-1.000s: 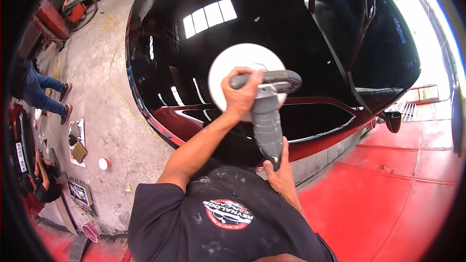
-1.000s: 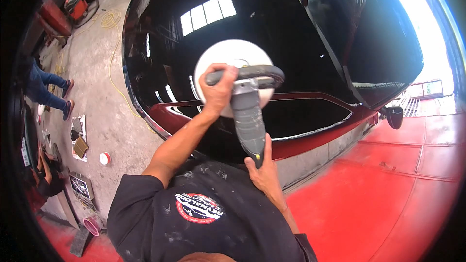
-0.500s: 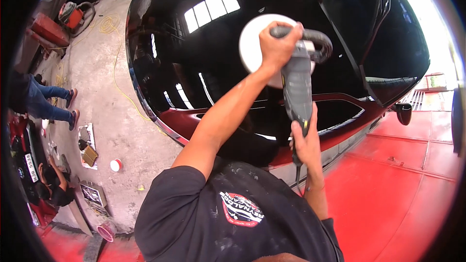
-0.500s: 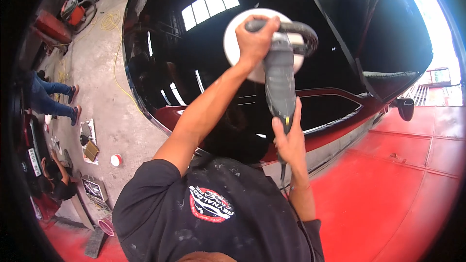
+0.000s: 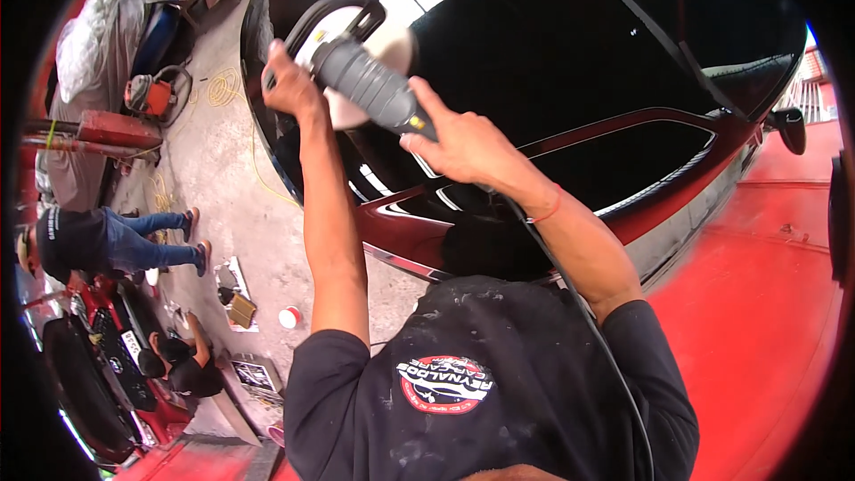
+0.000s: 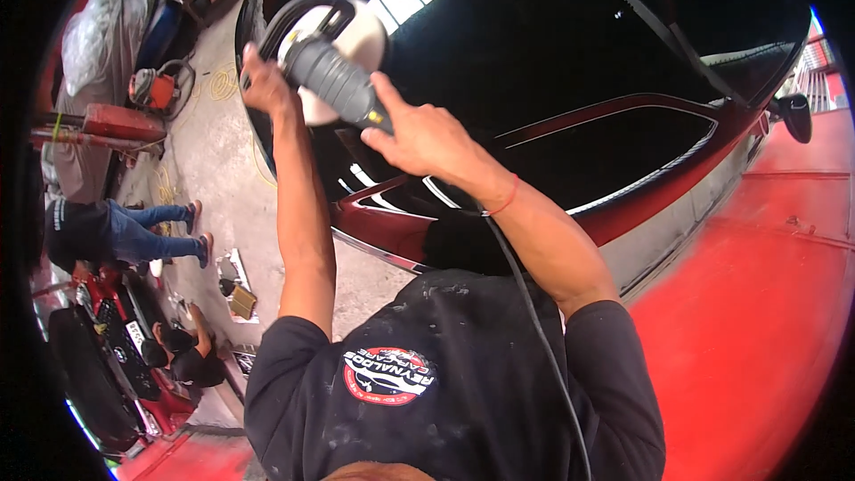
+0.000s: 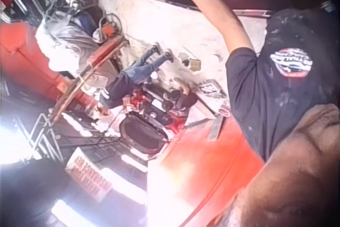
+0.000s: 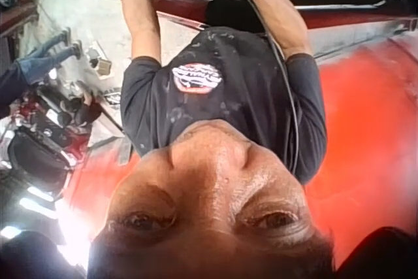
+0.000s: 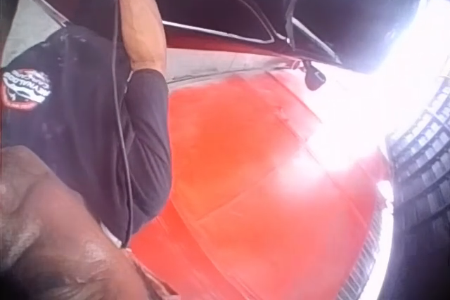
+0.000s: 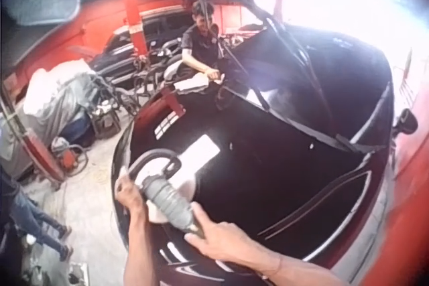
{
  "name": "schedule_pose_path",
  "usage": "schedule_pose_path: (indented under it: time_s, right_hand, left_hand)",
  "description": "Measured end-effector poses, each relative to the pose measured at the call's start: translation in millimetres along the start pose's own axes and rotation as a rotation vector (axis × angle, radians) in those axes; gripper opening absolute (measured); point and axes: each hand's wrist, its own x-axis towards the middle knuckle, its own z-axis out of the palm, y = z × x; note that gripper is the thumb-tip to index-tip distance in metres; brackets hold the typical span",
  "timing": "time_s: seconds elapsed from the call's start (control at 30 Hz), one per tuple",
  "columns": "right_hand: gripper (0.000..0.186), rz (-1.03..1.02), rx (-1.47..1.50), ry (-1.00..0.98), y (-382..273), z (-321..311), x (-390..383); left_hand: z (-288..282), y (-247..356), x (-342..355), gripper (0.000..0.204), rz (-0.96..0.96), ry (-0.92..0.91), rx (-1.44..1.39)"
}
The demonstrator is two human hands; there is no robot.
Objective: Buffering the hood of a black car with a power buffer.
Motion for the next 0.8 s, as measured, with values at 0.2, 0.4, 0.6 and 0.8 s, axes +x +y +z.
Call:
schedule_pose_path:
  time_s: [0.2,0.4,0.6,0.8]
  right_hand:
    - [0.079,-0.192,-0.009,-0.079,2,33,-28]
    - [0.081,-0.121,-0.002,-0.138,7,25,-82]
    - [0.082,0.08,0.091,-0.132,16,2,-134]
    - [0.08,0.152,0.223,-0.048,22,-4,-136]
  left_hand:
    - [-87,22,-28,0.034,-0.076,0.151,-0.02]
    - [-95,40,-81,0.035,-0.116,0.122,-0.028]
    - [-63,49,-131,0.028,-0.108,0.022,-0.019]
    - [-5,55,-126,0.026,-0.136,-0.069,-0.02]
